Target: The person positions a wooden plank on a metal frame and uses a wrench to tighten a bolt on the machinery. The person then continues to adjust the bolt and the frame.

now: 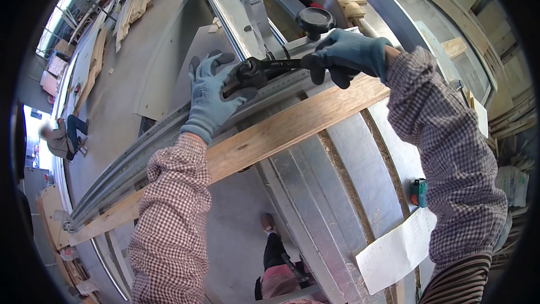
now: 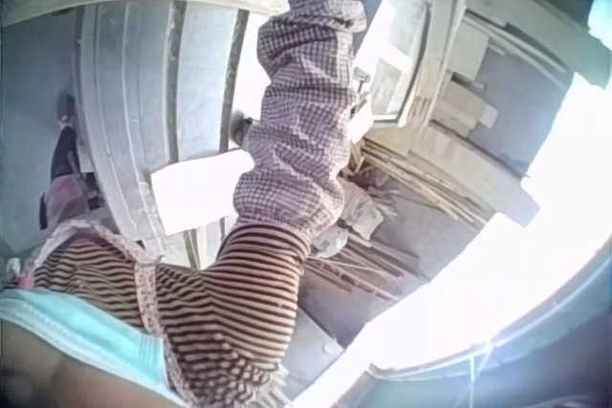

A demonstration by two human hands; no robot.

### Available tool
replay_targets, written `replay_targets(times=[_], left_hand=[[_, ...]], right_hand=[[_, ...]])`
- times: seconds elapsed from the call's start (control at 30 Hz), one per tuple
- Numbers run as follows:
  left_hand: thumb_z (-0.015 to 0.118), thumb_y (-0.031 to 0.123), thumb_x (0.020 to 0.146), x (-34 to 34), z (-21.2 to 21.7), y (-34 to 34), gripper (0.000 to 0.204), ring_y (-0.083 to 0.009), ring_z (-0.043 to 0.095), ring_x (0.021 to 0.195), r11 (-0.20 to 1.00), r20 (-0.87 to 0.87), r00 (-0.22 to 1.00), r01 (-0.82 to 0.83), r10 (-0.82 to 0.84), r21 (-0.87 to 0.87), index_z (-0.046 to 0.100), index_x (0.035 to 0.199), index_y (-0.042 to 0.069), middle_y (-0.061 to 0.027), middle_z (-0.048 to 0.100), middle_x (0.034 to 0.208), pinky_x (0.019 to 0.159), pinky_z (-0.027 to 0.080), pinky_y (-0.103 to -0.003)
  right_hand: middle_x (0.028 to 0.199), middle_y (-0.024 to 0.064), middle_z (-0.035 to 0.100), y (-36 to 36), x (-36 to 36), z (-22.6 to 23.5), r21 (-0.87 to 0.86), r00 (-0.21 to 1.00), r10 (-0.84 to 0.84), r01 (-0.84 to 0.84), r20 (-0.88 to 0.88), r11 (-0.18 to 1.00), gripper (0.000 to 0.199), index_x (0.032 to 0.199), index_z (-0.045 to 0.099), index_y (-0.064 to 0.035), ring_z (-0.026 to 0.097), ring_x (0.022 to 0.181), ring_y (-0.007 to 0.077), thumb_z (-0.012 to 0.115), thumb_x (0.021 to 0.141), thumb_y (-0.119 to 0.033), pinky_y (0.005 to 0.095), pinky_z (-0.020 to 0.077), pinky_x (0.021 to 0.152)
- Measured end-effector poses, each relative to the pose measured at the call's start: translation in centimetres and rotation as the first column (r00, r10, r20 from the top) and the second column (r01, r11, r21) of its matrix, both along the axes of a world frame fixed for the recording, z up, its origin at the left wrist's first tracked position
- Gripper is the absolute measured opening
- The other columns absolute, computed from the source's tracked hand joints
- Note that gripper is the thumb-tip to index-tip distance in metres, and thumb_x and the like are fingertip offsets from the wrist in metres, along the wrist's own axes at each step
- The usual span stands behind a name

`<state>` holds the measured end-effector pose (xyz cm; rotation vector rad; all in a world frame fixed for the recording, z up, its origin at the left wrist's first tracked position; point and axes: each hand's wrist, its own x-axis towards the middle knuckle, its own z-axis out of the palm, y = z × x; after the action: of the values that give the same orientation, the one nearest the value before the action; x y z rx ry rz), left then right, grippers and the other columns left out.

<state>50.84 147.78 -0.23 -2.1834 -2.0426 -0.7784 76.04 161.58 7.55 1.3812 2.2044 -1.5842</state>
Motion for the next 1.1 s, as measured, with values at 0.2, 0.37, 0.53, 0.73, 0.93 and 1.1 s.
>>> replay_targets(times=[0.2, 0.37, 0.53, 0.73, 0.93, 1.1], left_hand=[[0.079, 0.041, 0.062, -0.5, -0.1, -0.1, 0.053, -0.0251, 0.03, 0.128, 0.998, 0.061, 0.998, -0.009, 0.012, -0.056, 0.065, 0.11, 0.02, -0.0026, 0.046, 0.124, 0.113, 0.005, -0.052], [0.079, 0.041, 0.061, -0.1, -0.4, 0.2, 0.055, -0.025, 0.03, 0.128, 0.999, 0.023, 1.0, 0.0, 0.001, -0.032, 0.065, 0.11, 0.019, -0.0036, 0.047, 0.124, 0.113, 0.005, -0.051], [0.079, 0.031, 0.063, -0.3, -0.2, -0.1, 0.058, -0.0256, 0.035, 0.126, 1.0, 0.008, 1.0, 0.0, 0.0, -0.023, 0.061, 0.116, 0.016, -0.0047, 0.05, 0.122, 0.112, 0.013, -0.046], [0.076, 0.033, 0.065, -0.3, -0.6, 0.3, 0.053, -0.027, 0.033, 0.127, 1.0, -0.037, 0.999, -0.005, 0.005, 0.003, 0.062, 0.114, 0.017, -0.0054, 0.048, 0.125, 0.111, 0.011, -0.048], [0.074, 0.037, 0.066, -0.7, -0.7, 0.1, 0.052, -0.0295, 0.027, 0.131, 0.998, -0.009, 1.0, -0.013, 0.012, -0.064, 0.063, 0.113, 0.019, -0.0059, 0.042, 0.13, 0.112, 0.009, -0.051], [0.081, 0.026, 0.058, -0.6, -0.4, -0.2, 0.065, -0.0263, 0.033, 0.128, 1.0, -0.047, 0.999, 0.004, -0.006, -0.023, 0.059, 0.119, 0.018, -0.0077, 0.048, 0.126, 0.112, 0.012, -0.045]], right_hand=[[0.048, 0.0046, 0.054, -1.6, 0.9, -0.7, 0.009, 0.997, 0.005, -0.004, -0.081, 1.0, 0.033, 0.082, 0.068, -0.0014, 0.044, 0.034, 0.0072, 0.058, 0.089, -0.032, 0.0199, 0.0274, 0.035], [0.048, 0.0041, 0.056, -1.8, 1.1, 0.7, -0.065, 0.999, 0.017, -0.02, -0.044, 0.998, 0.032, 0.086, 0.067, -0.0011, 0.044, 0.034, 0.0067, 0.055, 0.091, -0.03, 0.0202, 0.0281, 0.034], [0.057, 0.006, 0.062, -8.8, -0.5, -0.8, -0.063, 0.988, -0.116, 0.11, -0.099, 0.992, 0.028, 0.092, 0.064, -0.0034, 0.052, 0.041, 0.0064, 0.047, 0.095, -0.025, 0.0188, 0.0368, 0.038], [0.097, 0.0184, 0.062, -16.7, -6.8, -5.8, -0.391, 0.794, -0.499, 0.361, -0.347, 0.846, 0.034, 0.104, 0.057, -0.0018, 0.061, 0.088, 0.0249, 0.042, 0.095, -0.031, 0.0347, 0.0477, 0.073], [0.097, 0.0154, 0.06, -18.6, -10.1, -9.1, -0.537, 0.65, -0.598, 0.327, -0.47, 0.777, 0.037, 0.112, 0.053, 0.0017, 0.061, 0.089, 0.028, 0.043, 0.095, -0.03, 0.0363, 0.0497, 0.076], [0.066, 0.0047, 0.061, -14.0, 0.2, -4.5, -0.31, 0.825, -0.338, 0.21, -0.452, 0.927, 0.028, 0.095, 0.058, -0.0012, 0.058, 0.048, 0.0117, 0.043, 0.097, -0.024, 0.0229, 0.0477, 0.045]])
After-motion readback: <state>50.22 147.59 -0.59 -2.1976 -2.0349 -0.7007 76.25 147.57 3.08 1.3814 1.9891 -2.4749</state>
